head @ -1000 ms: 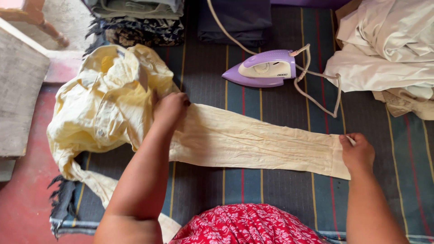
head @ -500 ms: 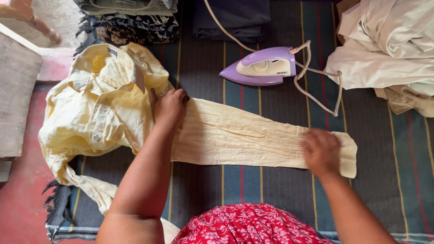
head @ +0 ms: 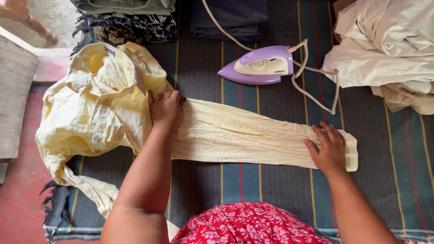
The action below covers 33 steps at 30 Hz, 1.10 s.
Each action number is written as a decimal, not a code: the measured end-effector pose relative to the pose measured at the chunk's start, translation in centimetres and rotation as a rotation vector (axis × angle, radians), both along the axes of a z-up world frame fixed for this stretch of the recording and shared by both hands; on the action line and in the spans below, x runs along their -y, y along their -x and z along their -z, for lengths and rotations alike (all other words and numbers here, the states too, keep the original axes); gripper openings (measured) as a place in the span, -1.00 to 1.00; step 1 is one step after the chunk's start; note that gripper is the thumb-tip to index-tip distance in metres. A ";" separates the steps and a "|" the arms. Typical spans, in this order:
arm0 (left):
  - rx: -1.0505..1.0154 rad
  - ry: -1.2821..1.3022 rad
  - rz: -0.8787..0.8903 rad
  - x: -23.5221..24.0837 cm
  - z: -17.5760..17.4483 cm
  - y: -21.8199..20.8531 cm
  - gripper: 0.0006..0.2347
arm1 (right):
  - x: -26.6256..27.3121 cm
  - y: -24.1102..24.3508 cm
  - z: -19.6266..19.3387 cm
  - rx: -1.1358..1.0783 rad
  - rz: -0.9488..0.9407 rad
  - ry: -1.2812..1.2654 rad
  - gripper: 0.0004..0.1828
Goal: The person irons a light yellow shirt on a striped mat. They smooth the fabric with their hands, then use a purple iron to press the shirt sleeve and body, repeatedly adjusting the garment and moving the iron across the surface.
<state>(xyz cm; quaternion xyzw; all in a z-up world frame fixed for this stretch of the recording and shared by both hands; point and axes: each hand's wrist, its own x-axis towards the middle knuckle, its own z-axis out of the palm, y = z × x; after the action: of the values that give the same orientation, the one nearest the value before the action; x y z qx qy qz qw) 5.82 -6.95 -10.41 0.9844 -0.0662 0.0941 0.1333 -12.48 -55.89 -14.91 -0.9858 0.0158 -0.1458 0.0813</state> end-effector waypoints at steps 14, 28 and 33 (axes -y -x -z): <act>-0.011 0.232 0.777 9.6 0.0 9.9 -0.79 | -5.5 -3.9 -1.2 0.019 -0.116 -0.239 -0.86; -0.079 0.193 0.854 10.0 -0.7 12.3 -0.91 | -6.4 -4.2 -1.2 -0.033 -0.068 -0.224 -0.70; -0.109 0.162 0.937 9.3 -0.8 12.6 -0.92 | -6.1 -4.8 -0.9 -0.081 -0.010 -0.276 -0.76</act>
<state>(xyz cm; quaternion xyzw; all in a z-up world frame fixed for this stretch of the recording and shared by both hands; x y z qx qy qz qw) -6.80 -16.26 -9.65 0.8385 -0.4882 -0.0231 0.2411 -7.65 -49.74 -13.99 -0.9704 0.0340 -0.1018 0.2162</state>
